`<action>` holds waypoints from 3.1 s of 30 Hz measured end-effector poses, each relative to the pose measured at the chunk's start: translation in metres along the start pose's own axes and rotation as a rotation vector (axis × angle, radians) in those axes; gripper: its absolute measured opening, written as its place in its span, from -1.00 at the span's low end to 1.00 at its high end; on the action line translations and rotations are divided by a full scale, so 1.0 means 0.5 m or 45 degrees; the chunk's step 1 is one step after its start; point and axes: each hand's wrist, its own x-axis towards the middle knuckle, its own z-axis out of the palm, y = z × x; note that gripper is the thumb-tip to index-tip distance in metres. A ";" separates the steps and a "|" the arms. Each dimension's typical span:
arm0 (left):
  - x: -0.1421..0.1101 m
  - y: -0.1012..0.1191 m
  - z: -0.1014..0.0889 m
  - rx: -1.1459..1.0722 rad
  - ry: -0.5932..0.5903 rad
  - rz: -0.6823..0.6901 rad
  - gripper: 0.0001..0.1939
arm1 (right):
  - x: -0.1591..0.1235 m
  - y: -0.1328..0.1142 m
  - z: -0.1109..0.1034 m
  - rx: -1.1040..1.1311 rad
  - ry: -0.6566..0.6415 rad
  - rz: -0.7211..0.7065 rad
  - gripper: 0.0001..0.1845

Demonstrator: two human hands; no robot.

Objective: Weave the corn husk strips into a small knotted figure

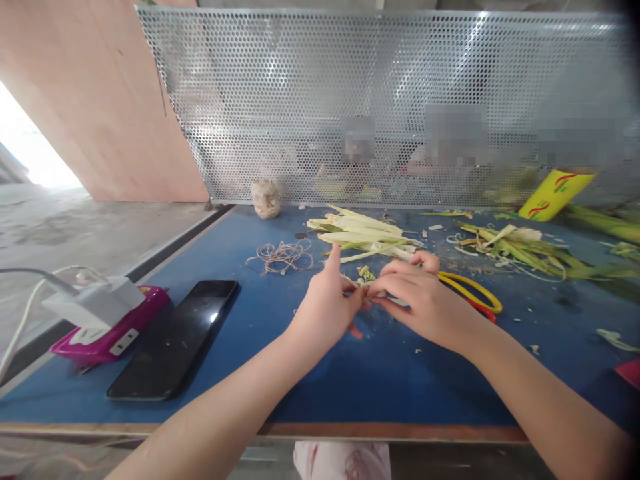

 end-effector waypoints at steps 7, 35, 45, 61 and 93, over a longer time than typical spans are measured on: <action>0.000 -0.002 0.003 -0.058 0.033 0.002 -0.08 | 0.000 0.006 0.005 -0.145 0.171 -0.077 -0.88; -0.001 0.022 0.001 -0.667 0.105 0.153 -0.18 | 0.010 -0.003 0.018 0.717 -0.017 0.620 -0.64; -0.010 0.030 0.001 -0.606 0.035 0.171 -0.17 | 0.006 0.004 0.021 0.490 0.009 0.561 -0.82; -0.002 0.030 0.003 -0.657 0.107 0.315 -0.17 | 0.007 0.009 0.018 0.197 0.005 0.564 -0.78; 0.009 0.024 0.003 -0.597 0.129 0.304 -0.03 | -0.006 0.000 -0.006 0.110 0.216 0.171 -0.81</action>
